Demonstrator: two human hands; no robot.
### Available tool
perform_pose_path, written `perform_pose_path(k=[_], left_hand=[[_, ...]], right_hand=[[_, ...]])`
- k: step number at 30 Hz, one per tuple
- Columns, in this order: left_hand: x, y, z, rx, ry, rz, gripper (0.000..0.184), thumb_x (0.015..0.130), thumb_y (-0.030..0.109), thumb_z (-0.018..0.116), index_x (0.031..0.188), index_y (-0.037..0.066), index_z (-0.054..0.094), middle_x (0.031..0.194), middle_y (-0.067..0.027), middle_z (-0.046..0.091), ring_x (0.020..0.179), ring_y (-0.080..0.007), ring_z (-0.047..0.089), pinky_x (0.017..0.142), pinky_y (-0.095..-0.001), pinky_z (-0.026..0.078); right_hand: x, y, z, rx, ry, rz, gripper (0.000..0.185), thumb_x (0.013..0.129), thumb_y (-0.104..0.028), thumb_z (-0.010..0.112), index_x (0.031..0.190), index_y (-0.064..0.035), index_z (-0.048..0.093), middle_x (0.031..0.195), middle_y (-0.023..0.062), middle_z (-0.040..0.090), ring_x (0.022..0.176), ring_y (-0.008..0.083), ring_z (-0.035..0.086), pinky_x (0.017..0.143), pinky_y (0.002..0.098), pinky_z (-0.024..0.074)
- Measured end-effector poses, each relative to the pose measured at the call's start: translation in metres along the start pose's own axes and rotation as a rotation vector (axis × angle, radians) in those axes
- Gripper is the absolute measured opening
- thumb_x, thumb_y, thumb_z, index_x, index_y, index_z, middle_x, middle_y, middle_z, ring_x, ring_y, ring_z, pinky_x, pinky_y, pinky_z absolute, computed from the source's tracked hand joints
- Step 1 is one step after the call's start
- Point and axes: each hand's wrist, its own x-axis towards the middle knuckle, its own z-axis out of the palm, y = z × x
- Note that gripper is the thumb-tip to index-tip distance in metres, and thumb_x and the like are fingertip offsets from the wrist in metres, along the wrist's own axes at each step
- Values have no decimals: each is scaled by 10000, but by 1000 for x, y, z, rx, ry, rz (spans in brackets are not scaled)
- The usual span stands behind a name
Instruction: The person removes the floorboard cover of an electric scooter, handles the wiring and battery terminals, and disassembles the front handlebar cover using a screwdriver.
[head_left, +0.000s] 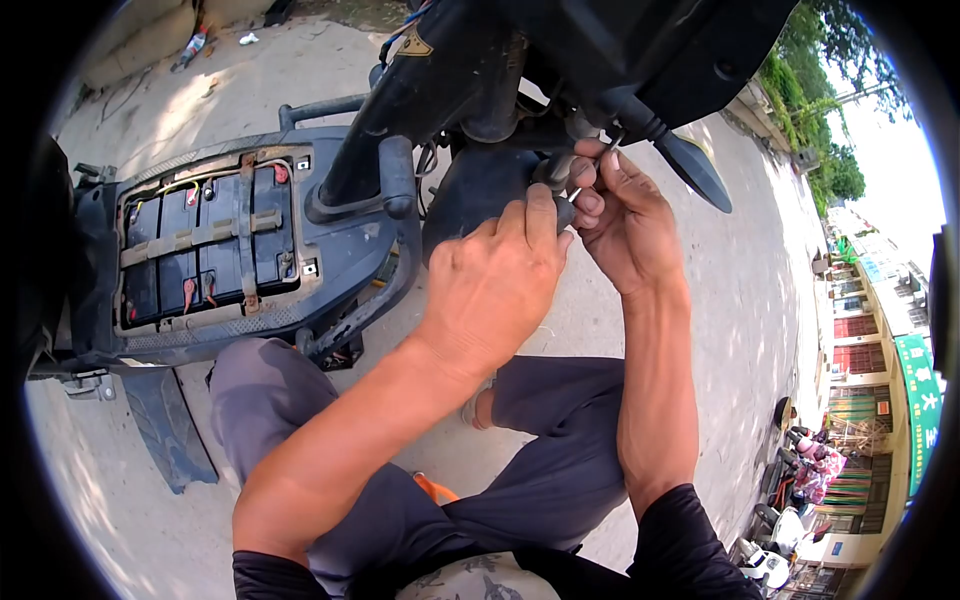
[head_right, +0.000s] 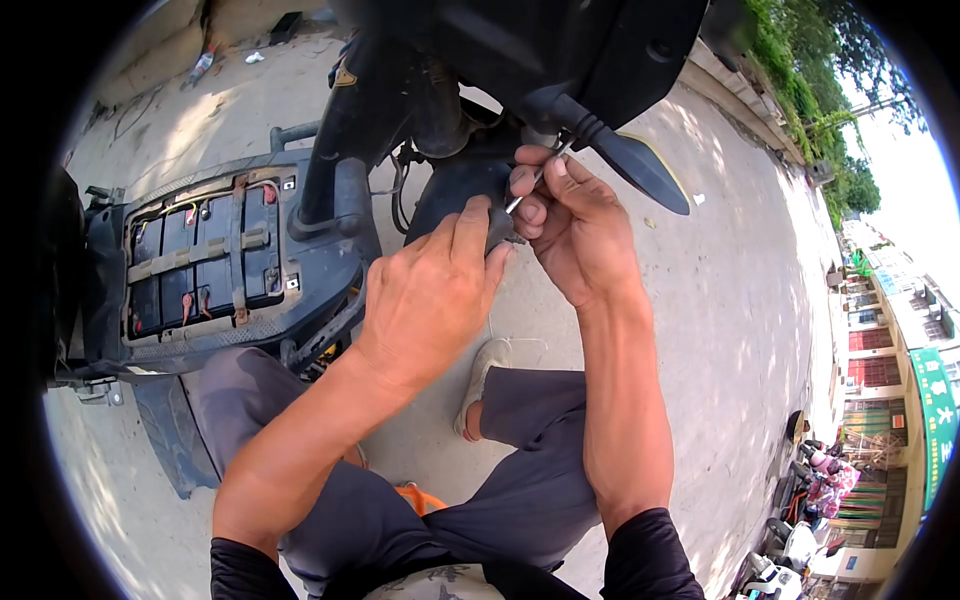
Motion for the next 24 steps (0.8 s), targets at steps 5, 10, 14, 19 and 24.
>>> perform_pose_path(k=[5,10,14,19,24], left_hand=[[8,-2,12,80,-8,-34,354,999,328,724,1071,-1,614,758,-165,705,655,-315,739,548,-402,562],[13,6,5,-1259,-385,-695,422,1093,478,552,1018,68,613,594,0,473,438,-137,451,424,-288,346],[16,4,-7,-1745,-560,-937,495,1116,539,453,1062,73,612,591,37,411,436,-77,310,423,-252,241],[-1,12,-9,-391,-56,-181,372,969,329,751,1043,0,596,693,-147,650,535,-259,641,512,-348,494],[-7,1,4,-74,-29,-124,408,938,356,798,892,10,587,629,-140,628,536,-269,645,526,-408,501]], right_hand=[[0,3,4,-47,60,-25,309,1138,-186,487,1278,53,624,973,88,679,743,128,538,650,283,464],[-9,-1,5,-116,42,-9,327,1129,-216,521,1287,52,623,982,91,683,742,116,525,581,273,452],[-8,-1,3,21,0,15,296,1117,-210,549,1247,43,634,985,94,699,714,102,528,555,247,433],[-6,2,8,-23,175,-1,206,1075,-175,642,1134,21,665,950,113,732,674,79,530,533,203,398],[-8,5,13,-33,189,-26,207,1062,-176,668,1145,15,667,976,124,739,670,76,533,534,202,402]])
